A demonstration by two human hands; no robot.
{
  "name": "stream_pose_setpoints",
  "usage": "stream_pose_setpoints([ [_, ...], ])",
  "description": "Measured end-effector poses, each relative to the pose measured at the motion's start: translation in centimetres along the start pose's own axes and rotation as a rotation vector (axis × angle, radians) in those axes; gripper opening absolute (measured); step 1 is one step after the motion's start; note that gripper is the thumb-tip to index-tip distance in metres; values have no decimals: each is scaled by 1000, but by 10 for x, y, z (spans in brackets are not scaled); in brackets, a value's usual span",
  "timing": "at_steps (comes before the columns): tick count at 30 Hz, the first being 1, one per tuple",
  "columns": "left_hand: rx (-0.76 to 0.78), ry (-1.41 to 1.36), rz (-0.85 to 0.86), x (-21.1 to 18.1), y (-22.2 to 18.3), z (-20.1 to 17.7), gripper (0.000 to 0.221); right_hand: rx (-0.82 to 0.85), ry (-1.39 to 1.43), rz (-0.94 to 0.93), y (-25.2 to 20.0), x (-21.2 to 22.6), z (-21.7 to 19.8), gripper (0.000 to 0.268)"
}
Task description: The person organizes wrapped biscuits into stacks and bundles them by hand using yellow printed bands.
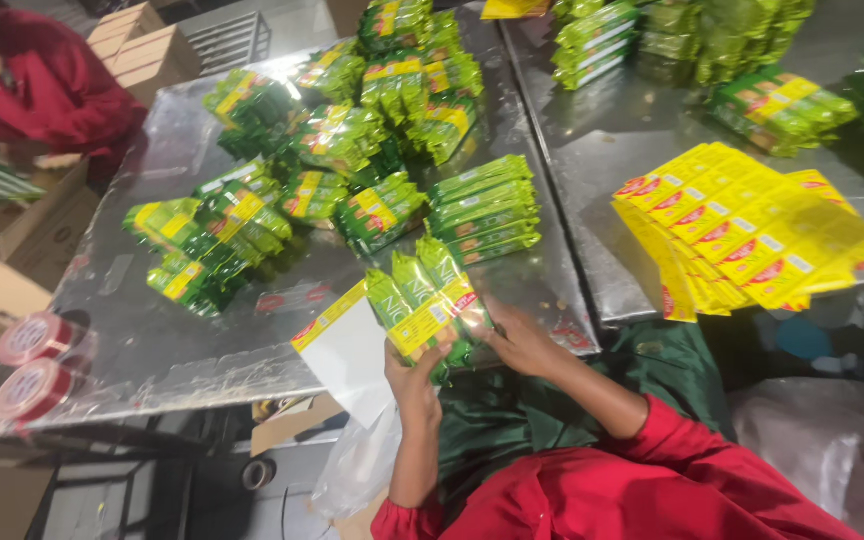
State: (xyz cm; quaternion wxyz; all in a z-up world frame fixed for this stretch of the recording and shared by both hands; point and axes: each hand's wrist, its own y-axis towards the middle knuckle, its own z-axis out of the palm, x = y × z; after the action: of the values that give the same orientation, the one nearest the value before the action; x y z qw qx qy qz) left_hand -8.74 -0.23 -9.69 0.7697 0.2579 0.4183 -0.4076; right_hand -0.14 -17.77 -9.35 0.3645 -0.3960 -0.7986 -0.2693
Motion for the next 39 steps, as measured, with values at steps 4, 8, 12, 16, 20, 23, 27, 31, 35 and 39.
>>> stream_pose_setpoints([
  [4,-115,-77,-114,-5,4,-49,52,111,-200,-49,0,-18,12,45],
  [8,-111,-110,-146,2,27,-96,43,31,29,-357,6,-27,13,42],
  [12,34,-123,-102,-15,100,-125,45,35,-53,-394,13,-33,11,37],
  [16,173,-187,0,-55,207,-124,51,82,-59,-367,13,-33,17,34],
  [20,450,374,231,-31,236,-78,78,58,-61,-383,14,-31,11,33],
  [23,429,1573,130,0,194,-63,108,48,-54,-406,6,-28,11,32],
  [27,374,1917,-25,24,146,-62,92,49,-89,-442,6,-27,9,31],
  [31,340,1790,421,44,132,-78,57,21,-125,-503,6,-23,9,29],
  [35,344,1612,539,54,123,-91,56,25,-116,-425,5,-16,7,30],
  [39,91,1593,553,42,105,-84,47,30,-132,-423,4,-14,7,30],
])
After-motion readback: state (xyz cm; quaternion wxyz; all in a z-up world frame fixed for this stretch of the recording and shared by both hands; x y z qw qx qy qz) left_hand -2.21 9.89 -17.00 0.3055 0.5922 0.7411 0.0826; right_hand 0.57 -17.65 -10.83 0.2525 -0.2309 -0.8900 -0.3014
